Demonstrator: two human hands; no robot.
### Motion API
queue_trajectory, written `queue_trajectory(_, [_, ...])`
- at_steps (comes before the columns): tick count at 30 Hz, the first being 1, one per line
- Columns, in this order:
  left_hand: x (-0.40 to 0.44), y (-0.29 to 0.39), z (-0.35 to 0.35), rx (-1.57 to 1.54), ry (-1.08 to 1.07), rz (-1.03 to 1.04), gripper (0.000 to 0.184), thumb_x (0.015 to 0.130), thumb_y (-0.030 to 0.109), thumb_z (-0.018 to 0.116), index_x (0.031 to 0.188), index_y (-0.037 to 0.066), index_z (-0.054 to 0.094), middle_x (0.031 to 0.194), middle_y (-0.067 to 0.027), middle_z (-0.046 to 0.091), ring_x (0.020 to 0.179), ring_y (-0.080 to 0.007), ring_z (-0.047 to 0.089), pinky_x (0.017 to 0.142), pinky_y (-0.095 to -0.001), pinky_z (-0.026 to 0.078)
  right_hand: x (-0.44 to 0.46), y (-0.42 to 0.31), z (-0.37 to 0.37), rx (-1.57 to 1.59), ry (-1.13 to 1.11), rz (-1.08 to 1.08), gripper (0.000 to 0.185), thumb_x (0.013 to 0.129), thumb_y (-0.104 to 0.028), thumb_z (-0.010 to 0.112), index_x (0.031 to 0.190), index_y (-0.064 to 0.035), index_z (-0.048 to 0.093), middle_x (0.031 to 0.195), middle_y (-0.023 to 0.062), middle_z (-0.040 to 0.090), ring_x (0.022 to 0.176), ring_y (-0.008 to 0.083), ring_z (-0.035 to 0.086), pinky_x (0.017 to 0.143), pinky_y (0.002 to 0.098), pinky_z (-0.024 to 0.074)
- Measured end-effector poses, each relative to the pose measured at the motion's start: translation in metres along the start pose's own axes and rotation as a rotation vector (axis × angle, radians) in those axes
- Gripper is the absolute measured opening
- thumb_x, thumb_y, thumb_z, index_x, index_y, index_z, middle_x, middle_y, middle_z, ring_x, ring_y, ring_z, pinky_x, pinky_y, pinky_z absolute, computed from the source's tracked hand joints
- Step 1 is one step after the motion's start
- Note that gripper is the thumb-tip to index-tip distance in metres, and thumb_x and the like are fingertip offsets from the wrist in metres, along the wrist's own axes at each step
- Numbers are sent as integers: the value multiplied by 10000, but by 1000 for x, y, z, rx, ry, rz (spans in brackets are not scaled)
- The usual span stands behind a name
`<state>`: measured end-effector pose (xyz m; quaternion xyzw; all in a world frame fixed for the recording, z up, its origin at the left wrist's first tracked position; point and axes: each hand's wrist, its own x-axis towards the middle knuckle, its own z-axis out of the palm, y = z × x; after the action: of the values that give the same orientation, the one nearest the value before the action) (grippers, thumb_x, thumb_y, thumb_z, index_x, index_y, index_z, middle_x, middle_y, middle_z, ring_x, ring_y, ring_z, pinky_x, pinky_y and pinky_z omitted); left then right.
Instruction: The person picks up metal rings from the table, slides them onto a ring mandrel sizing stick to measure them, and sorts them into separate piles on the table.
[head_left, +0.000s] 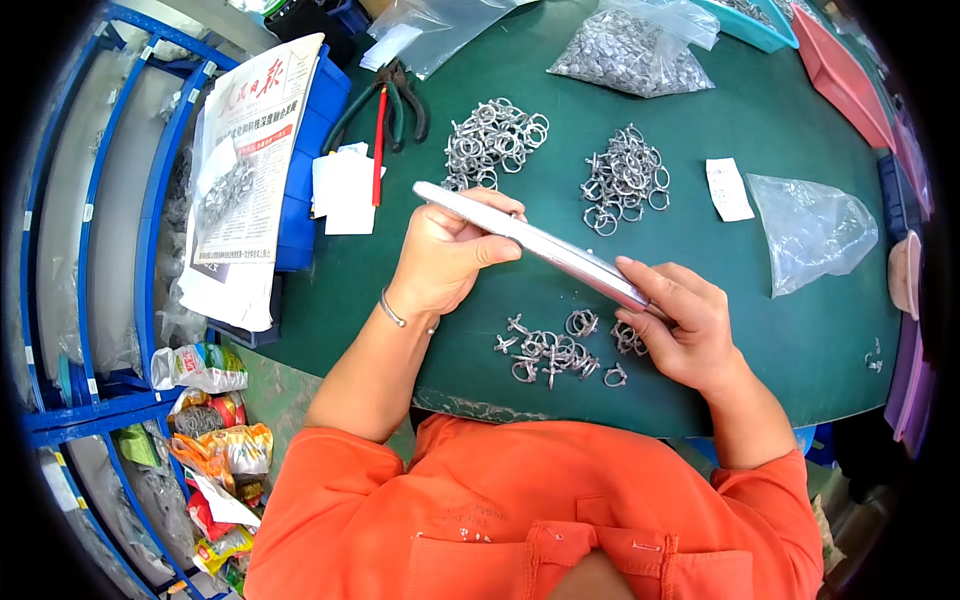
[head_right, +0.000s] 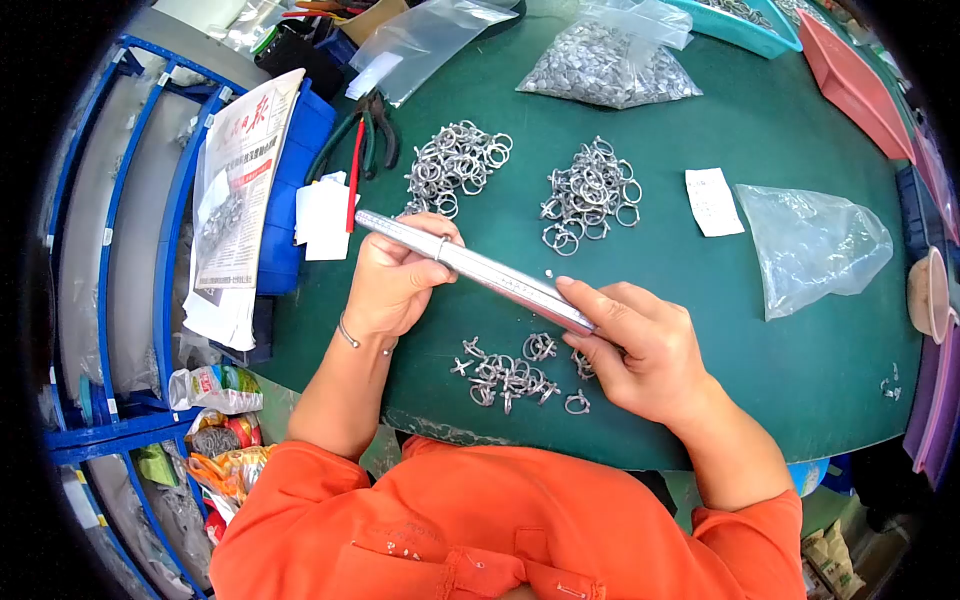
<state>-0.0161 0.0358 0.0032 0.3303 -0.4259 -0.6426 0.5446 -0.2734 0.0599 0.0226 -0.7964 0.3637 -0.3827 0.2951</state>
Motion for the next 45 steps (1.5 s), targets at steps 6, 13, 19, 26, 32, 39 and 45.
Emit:
queue_trajectory(6, [-1, 7, 1, 3, 2, -20, 306, 737, 14, 712, 1011, -54, 594, 944, -128, 596, 773, -170, 596, 660, -250, 505, 2, -4, -3, 30, -46, 58, 475, 683, 11, 709, 1144, -44, 611, 714, 101, 594, 572, 215, 552, 525, 295, 445])
queue_trajectory(13, [9, 22, -35, 207, 443, 189, 241, 830, 10, 623, 1063, -42, 589, 933, -85, 616, 752, -120, 578, 694, -225, 489, 3, 3, -7, 149, -57, 179, 428, 707, -3, 712, 1124, -18, 616, 751, 108, 631, 628, 188, 584, 590, 281, 455])
queue_trajectory(19, [6, 23, -25, 1125, 373, 212, 242, 720, 22, 745, 935, -16, 642, 917, -34, 613, 704, -54, 550, 614, -186, 459, 1, 10, -2, 93, 33, 229, 430, 706, -6, 715, 1125, -17, 614, 806, 128, 645, 679, 189, 606, 635, 282, 470])
queue_trajectory(26, [-16, 29, 5, 966, -627, -169, 246, 657, 95, 794, 842, 46, 639, 751, -33, 550, 601, -109, 519, 555, -252, 433, 1, 8, -1, 122, 44, 251, 434, 714, 4, 708, 1137, -19, 610, 806, 117, 643, 680, 168, 594, 631, 268, 465])
queue_trajectory(32, [-5, 18, 11, 920, -480, 45, 99, 731, 43, 721, 758, 15, 630, 823, -54, 595, 691, -148, 592, 610, -281, 472, 0, 10, -1, 129, 67, 222, 435, 713, 0, 713, 1135, -16, 609, 794, 122, 638, 654, 176, 582, 610, 272, 457])
queue_trajectory(39, [4, 16, -26, -147, 114, -54, 194, 932, 142, 518, 932, -31, 605, 1035, -160, 621, 946, -213, 626, 790, -313, 535, 2, 8, -2, 85, 61, 178, 450, 697, 2, 716, 1133, -14, 607, 758, 123, 619, 630, 194, 573, 589, 280, 454])
queue_trajectory(45, [6, 15, -44, -336, 95, 71, 171, 904, 126, 561, 1005, -7, 598, 1045, -152, 621, 914, -185, 615, 807, -298, 518, 3, 5, -2, 44, -5, 95, 466, 672, 20, 719, 1124, -18, 614, 712, 112, 592, 580, 211, 546, 555, 296, 444])
